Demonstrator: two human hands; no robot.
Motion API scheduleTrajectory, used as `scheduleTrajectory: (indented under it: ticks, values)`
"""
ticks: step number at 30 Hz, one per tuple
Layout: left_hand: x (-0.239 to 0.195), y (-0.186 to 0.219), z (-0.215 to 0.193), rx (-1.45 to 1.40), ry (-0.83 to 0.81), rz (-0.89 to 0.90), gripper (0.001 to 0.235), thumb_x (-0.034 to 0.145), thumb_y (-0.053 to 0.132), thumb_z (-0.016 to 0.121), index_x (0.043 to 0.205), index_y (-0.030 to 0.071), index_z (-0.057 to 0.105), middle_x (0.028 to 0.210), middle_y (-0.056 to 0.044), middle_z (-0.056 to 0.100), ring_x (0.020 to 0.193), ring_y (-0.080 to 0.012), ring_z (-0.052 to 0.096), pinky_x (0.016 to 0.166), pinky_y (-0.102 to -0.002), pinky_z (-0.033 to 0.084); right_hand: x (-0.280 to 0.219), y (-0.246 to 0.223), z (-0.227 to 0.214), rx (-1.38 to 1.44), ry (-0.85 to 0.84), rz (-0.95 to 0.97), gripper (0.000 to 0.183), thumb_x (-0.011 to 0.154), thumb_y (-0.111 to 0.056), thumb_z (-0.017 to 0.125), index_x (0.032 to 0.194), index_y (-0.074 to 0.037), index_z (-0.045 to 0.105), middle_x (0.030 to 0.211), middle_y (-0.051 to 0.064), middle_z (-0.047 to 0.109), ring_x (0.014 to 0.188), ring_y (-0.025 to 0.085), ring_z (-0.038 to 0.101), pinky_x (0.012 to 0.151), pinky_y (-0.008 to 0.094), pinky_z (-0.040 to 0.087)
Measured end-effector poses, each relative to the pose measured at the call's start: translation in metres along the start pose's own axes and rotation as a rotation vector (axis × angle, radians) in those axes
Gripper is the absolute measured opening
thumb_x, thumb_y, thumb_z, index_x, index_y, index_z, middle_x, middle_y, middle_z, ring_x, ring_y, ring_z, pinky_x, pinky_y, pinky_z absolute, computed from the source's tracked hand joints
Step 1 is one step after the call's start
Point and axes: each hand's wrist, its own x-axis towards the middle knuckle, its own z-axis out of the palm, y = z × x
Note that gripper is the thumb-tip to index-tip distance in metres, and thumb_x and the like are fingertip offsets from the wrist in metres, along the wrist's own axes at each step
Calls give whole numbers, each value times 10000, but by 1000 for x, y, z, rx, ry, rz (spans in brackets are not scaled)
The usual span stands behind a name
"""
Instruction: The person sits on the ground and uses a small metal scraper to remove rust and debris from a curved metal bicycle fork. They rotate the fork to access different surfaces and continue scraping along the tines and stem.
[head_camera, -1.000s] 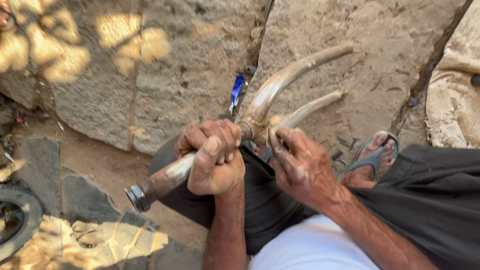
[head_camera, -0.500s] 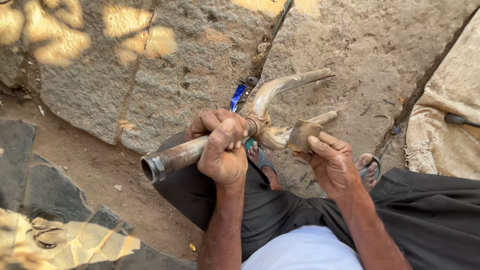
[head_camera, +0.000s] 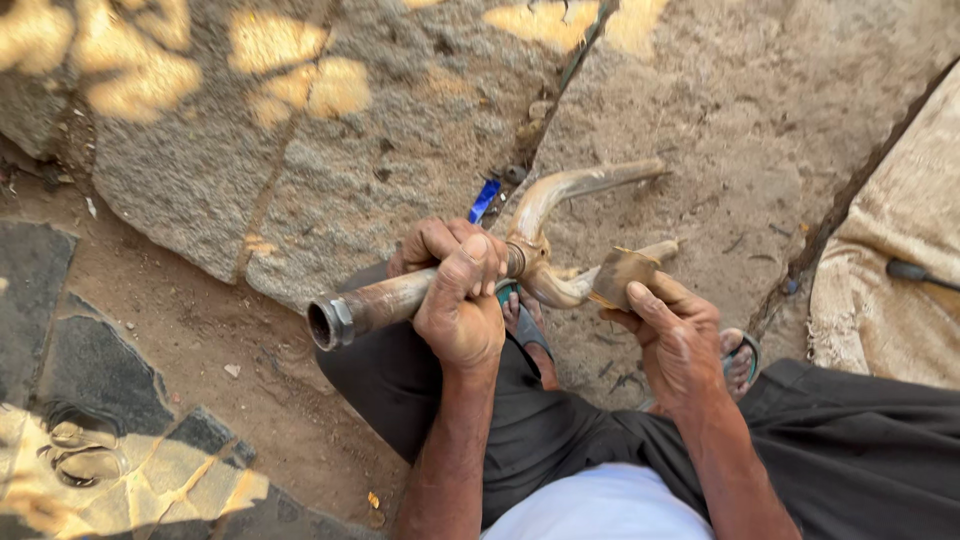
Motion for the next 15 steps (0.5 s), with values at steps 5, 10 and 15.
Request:
scheduleTrajectory:
  ticks: [5,10,15]
  values:
    - [-2,-3,0,-81,-61,31,245,966,51,692,775,79,541,693,-6,498,631,-118,443,673,-325,441,-2,-48,32,-238,-106,-396,556,971,-14,704,1501,32,543,1133,155,744,967,151,704,847,311,619]
    - [-5,6,11,278,159,-81,60,873,44,739,915,25,701,762,-9,625,639,-81,563,550,-225,416,12,-82,90,-150,-309,-426,672,957,-3,690,1574,42,430,1138,165,733,973,147,700,819,284,611]
    - [-1,-1,7,184,238,-103,179,860,19,788,1014,22,694,829,19,614,677,-44,527,601,-211,437,17,-83,131,129,38,-163,457,928,4,686,1357,-13,530,969,142,742,823,205,720,731,313,634]
